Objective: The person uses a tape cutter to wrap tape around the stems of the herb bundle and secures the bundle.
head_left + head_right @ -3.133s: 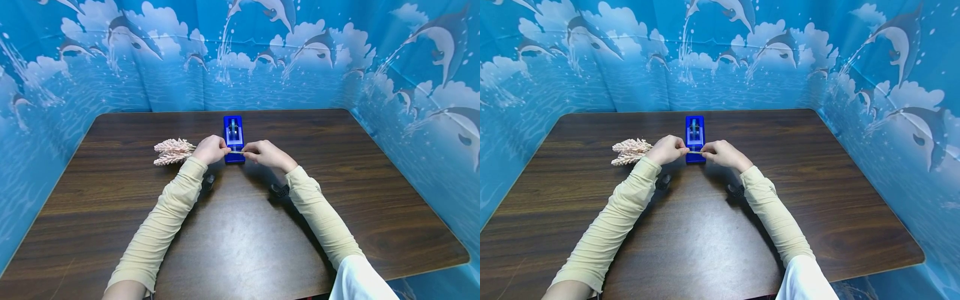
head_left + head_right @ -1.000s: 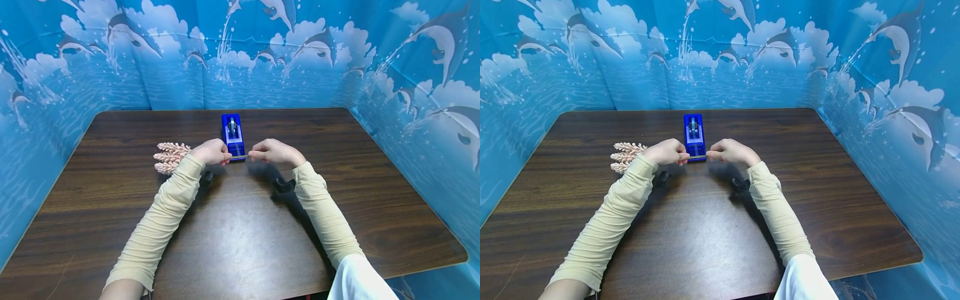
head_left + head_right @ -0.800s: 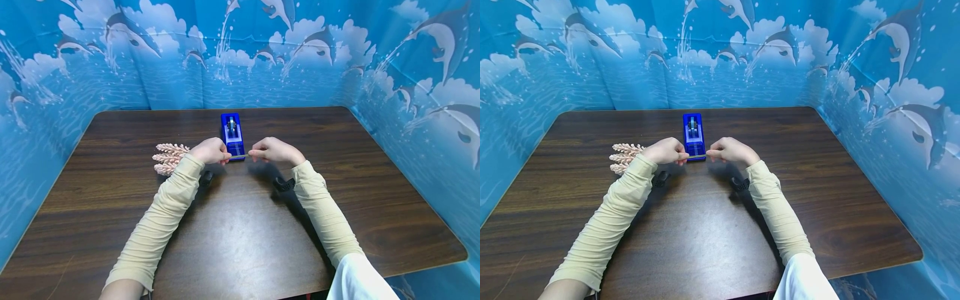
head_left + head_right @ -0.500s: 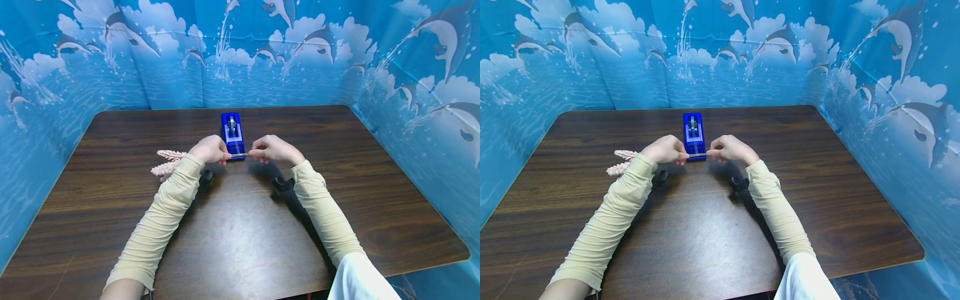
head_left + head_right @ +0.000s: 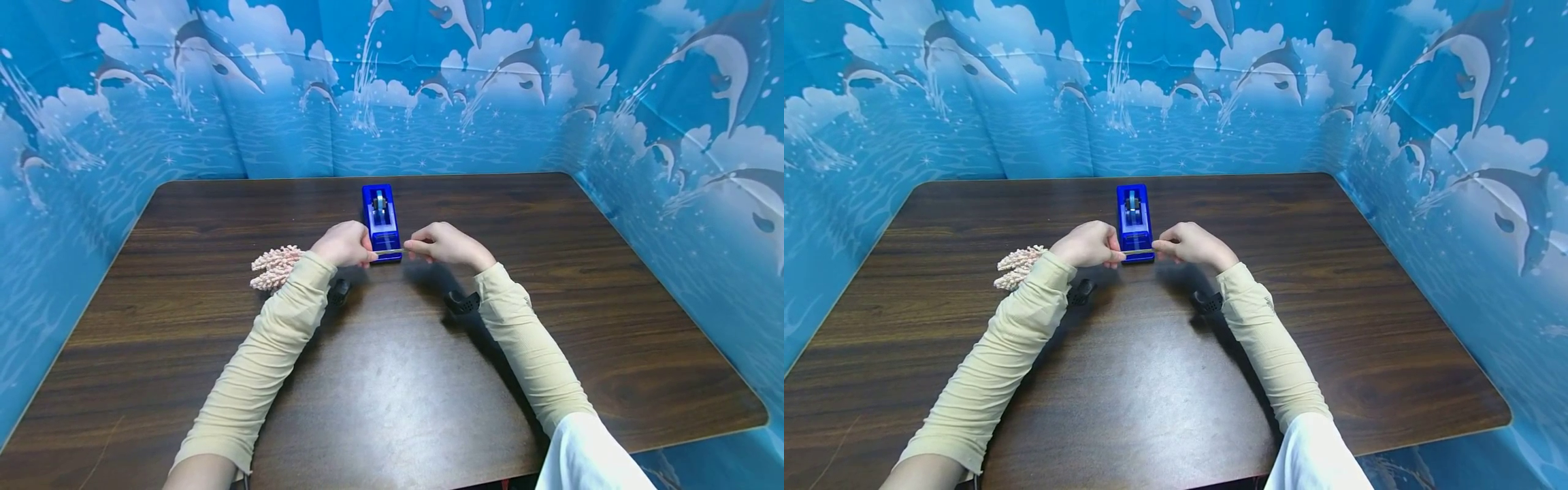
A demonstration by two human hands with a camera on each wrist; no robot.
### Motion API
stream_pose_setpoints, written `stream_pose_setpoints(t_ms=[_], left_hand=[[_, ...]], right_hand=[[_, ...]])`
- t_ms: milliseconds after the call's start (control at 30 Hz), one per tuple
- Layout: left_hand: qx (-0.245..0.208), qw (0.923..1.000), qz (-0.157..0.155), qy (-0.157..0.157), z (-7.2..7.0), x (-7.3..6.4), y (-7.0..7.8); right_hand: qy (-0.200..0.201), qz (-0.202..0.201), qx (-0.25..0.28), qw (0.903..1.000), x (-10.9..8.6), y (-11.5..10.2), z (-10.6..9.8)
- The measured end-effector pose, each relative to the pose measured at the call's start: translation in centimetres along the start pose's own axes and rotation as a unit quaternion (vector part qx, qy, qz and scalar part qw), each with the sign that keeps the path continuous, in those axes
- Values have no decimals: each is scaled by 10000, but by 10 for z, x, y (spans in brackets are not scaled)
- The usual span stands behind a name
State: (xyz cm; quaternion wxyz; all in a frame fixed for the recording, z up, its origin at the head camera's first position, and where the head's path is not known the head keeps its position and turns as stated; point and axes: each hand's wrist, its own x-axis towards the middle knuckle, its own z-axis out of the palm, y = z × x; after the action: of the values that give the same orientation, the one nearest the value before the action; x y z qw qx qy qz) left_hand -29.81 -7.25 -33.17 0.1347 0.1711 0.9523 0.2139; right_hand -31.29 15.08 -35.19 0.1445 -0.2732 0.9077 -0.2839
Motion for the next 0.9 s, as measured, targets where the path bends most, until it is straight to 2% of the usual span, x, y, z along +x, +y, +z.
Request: stream_pose_setpoints(t_ms=[233, 367, 467, 667, 900], left_hand=[[-263, 9991, 75, -328, 1, 1, -1], [-284, 9989, 1, -374, 2, 2, 0], [-175, 9995, -99, -246, 3, 2, 2], [20, 9996, -25, 263, 5, 1, 2], [41, 9977, 22, 682, 4, 0, 3]], right_hand=[[165, 37, -2, 9999, 1, 0, 1], [208, 43, 96, 9997, 1, -2, 1], [258, 44, 115, 9996, 1, -3, 2], [352, 53, 75, 9993, 1, -3, 3], [463, 42, 122, 9988, 0, -4, 3]])
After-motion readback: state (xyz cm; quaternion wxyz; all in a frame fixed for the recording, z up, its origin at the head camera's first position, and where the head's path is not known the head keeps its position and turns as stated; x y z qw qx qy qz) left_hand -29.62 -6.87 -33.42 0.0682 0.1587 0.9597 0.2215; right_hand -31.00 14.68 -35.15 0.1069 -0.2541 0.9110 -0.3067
